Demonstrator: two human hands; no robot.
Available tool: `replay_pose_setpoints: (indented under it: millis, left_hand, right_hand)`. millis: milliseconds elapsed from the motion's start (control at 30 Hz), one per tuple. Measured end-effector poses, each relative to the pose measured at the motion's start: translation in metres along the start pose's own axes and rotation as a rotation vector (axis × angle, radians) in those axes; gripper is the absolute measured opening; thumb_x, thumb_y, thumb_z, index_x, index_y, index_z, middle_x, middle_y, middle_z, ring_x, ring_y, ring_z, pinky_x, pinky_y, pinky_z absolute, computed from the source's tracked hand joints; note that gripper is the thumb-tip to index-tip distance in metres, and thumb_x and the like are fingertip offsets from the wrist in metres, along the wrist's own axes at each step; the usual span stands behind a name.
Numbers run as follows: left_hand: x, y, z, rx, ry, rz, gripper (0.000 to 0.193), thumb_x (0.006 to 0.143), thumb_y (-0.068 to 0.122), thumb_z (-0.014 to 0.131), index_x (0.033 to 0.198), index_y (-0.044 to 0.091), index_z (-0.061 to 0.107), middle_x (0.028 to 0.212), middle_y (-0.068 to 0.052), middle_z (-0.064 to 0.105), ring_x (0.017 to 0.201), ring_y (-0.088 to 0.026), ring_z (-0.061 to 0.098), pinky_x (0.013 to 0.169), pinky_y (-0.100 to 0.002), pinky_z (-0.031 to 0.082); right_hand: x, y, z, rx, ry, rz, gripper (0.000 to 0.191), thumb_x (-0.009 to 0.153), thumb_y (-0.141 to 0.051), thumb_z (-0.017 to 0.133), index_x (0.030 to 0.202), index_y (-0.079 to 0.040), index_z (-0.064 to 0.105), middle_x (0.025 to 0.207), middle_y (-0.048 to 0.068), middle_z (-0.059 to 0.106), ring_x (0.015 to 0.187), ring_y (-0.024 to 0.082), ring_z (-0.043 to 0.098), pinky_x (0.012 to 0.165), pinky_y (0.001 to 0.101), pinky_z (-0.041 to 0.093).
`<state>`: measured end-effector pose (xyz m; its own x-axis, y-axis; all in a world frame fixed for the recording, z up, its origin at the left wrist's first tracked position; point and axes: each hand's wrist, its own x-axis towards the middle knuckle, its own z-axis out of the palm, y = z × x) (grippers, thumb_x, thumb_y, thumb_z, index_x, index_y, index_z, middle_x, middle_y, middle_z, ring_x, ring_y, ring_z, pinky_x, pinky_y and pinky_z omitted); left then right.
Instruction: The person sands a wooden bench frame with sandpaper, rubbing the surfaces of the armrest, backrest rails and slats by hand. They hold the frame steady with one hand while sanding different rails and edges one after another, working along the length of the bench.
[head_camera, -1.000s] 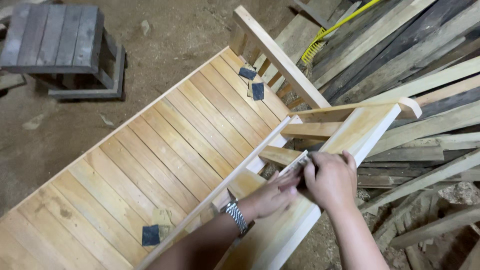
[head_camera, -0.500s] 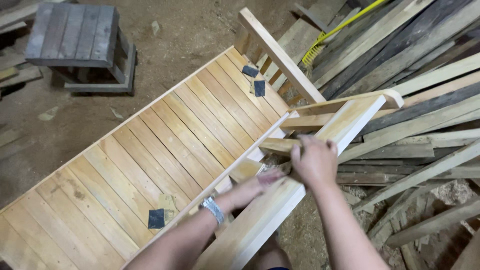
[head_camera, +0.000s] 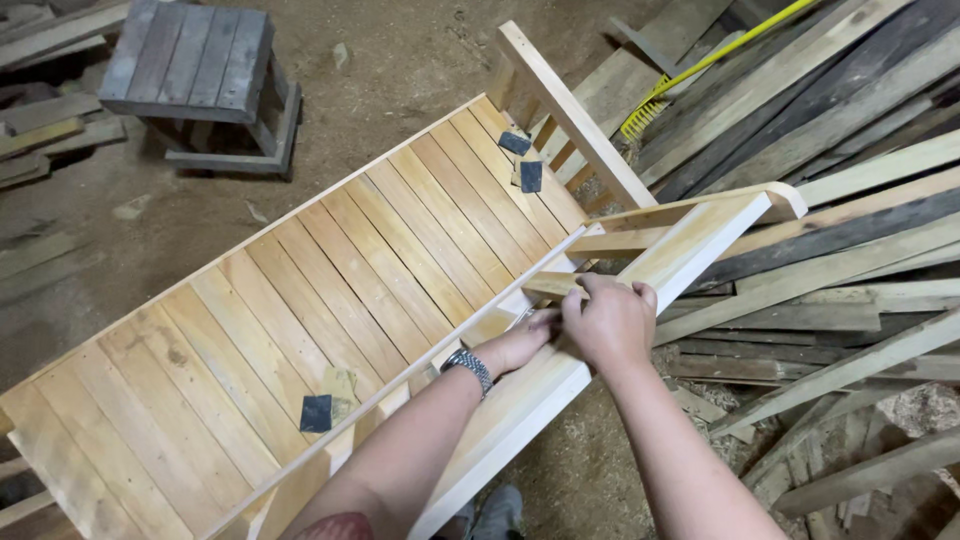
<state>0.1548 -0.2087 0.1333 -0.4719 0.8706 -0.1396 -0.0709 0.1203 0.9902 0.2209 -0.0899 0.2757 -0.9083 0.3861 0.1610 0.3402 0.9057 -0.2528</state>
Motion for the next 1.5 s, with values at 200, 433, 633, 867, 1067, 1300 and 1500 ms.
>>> replay_pose_setpoints:
  millis: [200, 433, 633, 867, 1067, 1300, 1500]
  left_hand:
    - [-0.041, -0.006, -0.01, 0.113, -0.02, -0.101, 0.061, 0.106, 0.031, 0.037, 0.161, 0.009, 0.023, 0.168, -0.012, 0.028, 0.156, -0.024, 0.023, 0.126, -0.034, 0.017]
    - [-0.037, -0.001, -0.014, 0.047, 0.008, -0.101, 0.062, 0.105, 0.035, 0.033, 0.161, 0.01, 0.029, 0.169, -0.009, 0.027, 0.156, -0.023, 0.02, 0.125, -0.034, 0.016]
    - [-0.045, -0.002, -0.018, 0.023, -0.03, -0.101, 0.06, 0.106, 0.036, 0.034, 0.161, 0.013, 0.029, 0.169, -0.009, 0.029, 0.156, -0.022, 0.023, 0.125, -0.033, 0.018]
    - [-0.076, -0.012, -0.017, 0.062, -0.079, -0.181, 0.067, 0.104, 0.044, 0.033, 0.163, 0.014, 0.022, 0.172, -0.008, 0.021, 0.158, -0.021, 0.016, 0.126, -0.033, 0.013]
    - [-0.04, -0.012, -0.002, 0.198, -0.07, -0.202, 0.069, 0.102, 0.051, 0.023, 0.165, 0.022, 0.02, 0.172, -0.007, 0.004, 0.157, -0.024, 0.001, 0.124, -0.038, 0.007]
    - [-0.052, -0.031, -0.002, 0.058, -0.136, -0.005, 0.068, 0.107, 0.05, 0.023, 0.163, 0.012, 0.018, 0.174, -0.01, 0.011, 0.161, -0.025, 0.004, 0.128, -0.038, 0.007]
    - [-0.022, -0.044, -0.006, 0.187, -0.083, -0.048, 0.067, 0.105, 0.048, 0.022, 0.163, 0.015, 0.023, 0.172, -0.01, 0.016, 0.159, -0.026, 0.006, 0.127, -0.038, 0.007]
  right_hand:
    - [0.003, -0.008, -0.008, -0.02, -0.077, -0.054, 0.038, 0.084, -0.042, 0.061, 0.102, -0.014, 0.079, 0.093, 0.016, 0.077, 0.092, 0.03, 0.072, 0.107, 0.0514, 0.037]
    - [0.008, -0.004, -0.004, 0.017, -0.038, -0.057, 0.039, 0.088, -0.043, 0.06, 0.101, -0.012, 0.079, 0.091, 0.016, 0.076, 0.089, 0.032, 0.071, 0.101, 0.0499, 0.039]
    - [0.012, -0.002, -0.006, 0.037, -0.029, -0.04, 0.037, 0.088, -0.041, 0.059, 0.102, -0.013, 0.079, 0.092, 0.014, 0.077, 0.088, 0.031, 0.071, 0.102, 0.0483, 0.038]
    - [0.007, 0.0, -0.001, -0.047, -0.046, 0.081, 0.036, 0.088, -0.037, 0.057, 0.105, -0.013, 0.078, 0.1, 0.013, 0.077, 0.105, 0.03, 0.068, 0.115, 0.0551, 0.026]
    - [0.004, 0.013, 0.007, -0.063, 0.057, 0.249, 0.035, 0.083, -0.032, 0.059, 0.103, -0.012, 0.079, 0.116, 0.017, 0.073, 0.129, 0.03, 0.056, 0.119, 0.0659, 0.007]
    - [0.003, 0.019, 0.006, -0.073, 0.023, 0.251, 0.034, 0.086, -0.033, 0.06, 0.102, -0.01, 0.079, 0.115, 0.016, 0.074, 0.13, 0.032, 0.058, 0.126, 0.0551, 0.014]
    - [0.003, 0.005, -0.012, -0.094, 0.037, 0.045, 0.031, 0.082, -0.031, 0.062, 0.095, -0.009, 0.078, 0.108, 0.014, 0.076, 0.107, 0.036, 0.066, 0.106, 0.0472, 0.041]
